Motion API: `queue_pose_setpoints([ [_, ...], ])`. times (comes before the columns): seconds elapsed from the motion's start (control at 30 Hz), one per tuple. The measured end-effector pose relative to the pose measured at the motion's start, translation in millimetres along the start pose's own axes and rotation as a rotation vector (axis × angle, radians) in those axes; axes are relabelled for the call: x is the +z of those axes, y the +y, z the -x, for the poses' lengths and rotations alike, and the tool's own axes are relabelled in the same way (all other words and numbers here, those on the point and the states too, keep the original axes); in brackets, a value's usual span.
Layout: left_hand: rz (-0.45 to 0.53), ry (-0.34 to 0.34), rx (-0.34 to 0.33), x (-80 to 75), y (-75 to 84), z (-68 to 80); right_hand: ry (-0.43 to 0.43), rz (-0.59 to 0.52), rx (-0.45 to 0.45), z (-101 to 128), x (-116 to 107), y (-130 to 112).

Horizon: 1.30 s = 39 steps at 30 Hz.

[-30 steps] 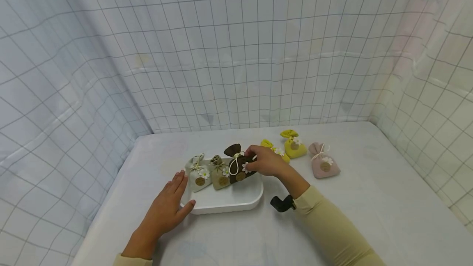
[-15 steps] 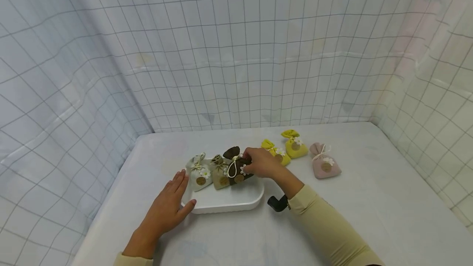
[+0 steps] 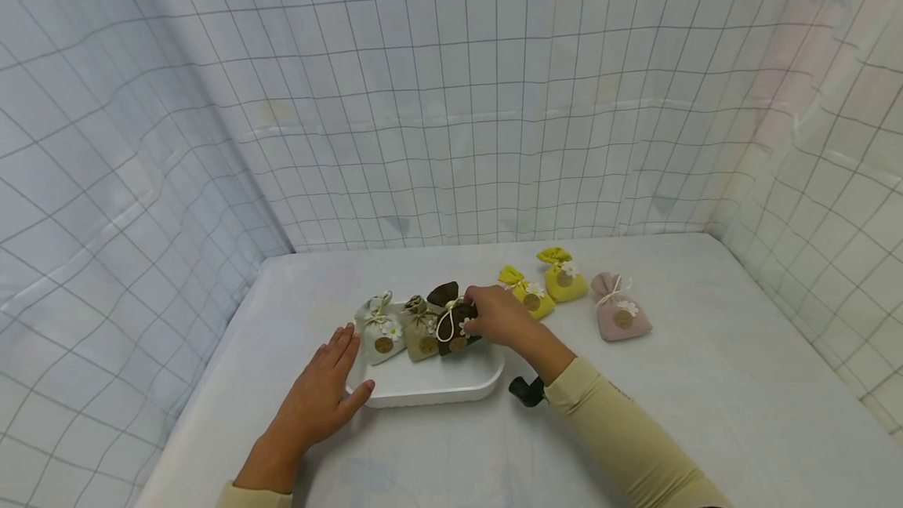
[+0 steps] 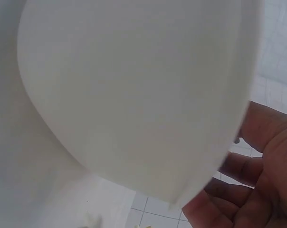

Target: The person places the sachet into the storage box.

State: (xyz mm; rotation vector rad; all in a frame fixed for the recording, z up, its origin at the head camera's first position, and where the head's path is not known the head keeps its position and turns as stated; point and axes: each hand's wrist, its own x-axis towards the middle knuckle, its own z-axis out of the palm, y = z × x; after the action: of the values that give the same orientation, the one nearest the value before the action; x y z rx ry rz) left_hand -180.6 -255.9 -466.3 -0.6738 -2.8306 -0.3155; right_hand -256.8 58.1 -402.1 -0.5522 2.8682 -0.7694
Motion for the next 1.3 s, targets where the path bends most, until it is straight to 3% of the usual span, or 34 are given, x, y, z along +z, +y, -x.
queue_pose_setpoints([
  [0.37,0.002,-0.001,-0.001,0.5,-1.3,-0.2,0.013,0.006,0.008,4,2,2],
  [0.67,0.007,-0.007,-0.002,0.6,-0.9,0.2,0.021,-0.105,-0.019,8,-3,8],
  [0.87,0.008,-0.002,0.004,1.7,-2.1,-0.1,0.043,-0.148,0.01,14,-18,15],
  [1.17,0.008,-0.01,0.006,1.7,-0.6,-0.8,0.095,-0.14,0.031,27,-40,52],
  [1.3,0.004,-0.003,0.007,0.2,0.1,-1.3,0.11,-0.162,0.112,32,-50,71],
])
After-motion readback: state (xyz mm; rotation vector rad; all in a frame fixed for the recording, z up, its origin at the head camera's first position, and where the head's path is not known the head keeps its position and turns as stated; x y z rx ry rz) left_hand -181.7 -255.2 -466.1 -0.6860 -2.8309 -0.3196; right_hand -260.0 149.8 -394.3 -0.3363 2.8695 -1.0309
